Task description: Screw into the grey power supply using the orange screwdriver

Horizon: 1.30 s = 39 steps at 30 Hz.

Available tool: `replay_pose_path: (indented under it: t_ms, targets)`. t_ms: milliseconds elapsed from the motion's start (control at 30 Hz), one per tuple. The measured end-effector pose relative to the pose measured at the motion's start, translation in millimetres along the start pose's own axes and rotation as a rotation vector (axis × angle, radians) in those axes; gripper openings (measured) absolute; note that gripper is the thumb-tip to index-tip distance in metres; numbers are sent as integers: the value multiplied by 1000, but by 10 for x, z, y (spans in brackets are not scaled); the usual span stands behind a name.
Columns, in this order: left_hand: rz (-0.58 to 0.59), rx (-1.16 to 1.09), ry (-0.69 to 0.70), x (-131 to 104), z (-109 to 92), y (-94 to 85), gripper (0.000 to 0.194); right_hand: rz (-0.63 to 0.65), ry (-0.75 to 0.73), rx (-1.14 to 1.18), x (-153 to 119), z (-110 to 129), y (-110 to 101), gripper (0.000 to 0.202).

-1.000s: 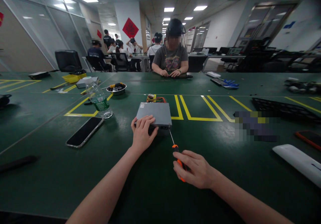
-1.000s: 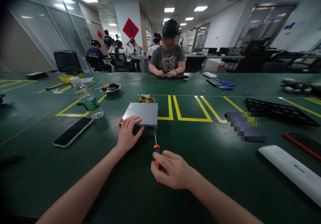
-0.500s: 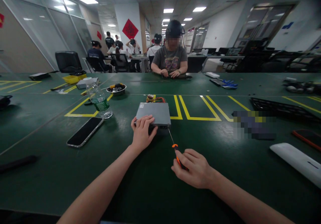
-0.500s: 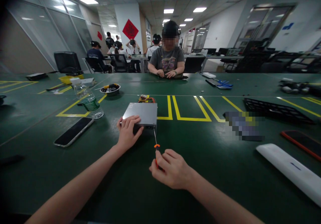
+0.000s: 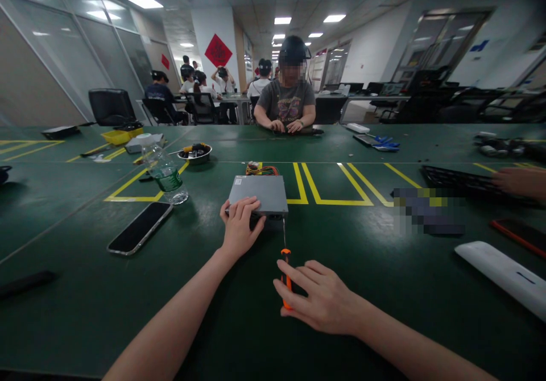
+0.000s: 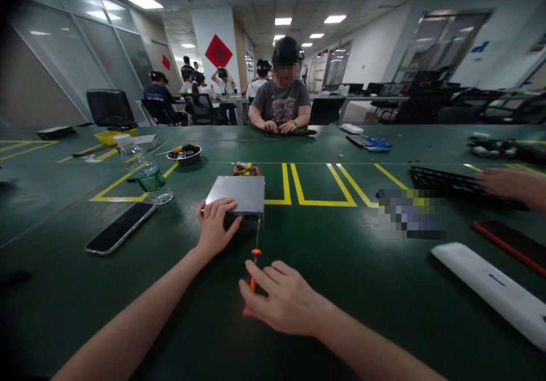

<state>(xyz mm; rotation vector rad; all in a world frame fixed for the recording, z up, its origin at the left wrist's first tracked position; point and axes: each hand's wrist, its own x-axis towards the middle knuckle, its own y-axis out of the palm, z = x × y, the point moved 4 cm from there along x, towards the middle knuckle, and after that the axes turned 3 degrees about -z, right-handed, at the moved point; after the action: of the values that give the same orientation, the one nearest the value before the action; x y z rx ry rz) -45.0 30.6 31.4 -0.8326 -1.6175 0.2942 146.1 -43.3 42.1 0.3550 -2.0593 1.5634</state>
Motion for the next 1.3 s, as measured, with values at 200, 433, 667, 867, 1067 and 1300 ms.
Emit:
replay_pose_path:
  t_ms: [200, 433, 667, 867, 1067, 1300]
  targets:
    - [2, 8, 0, -1, 6, 12, 26, -59, 14, 53, -45, -2, 92, 18]
    - [6, 2, -5, -1, 1, 7, 26, 11, 30, 75, -4, -21, 39, 32]
    - [7, 0, -7, 0, -5, 4, 26, -208, -5, 15, -35, -27, 5, 14]
    - [-6, -7, -11, -3, 3, 11, 26, -111, 60, 67, -30, -36, 1, 31]
    - [-10, -12, -6, -3, 2, 6, 26, -207, 13, -5, -18, -48, -60, 20]
    - [-8, -17, -17, -1, -6, 9, 27, -171, 56, 78, -59, -66, 18, 32]
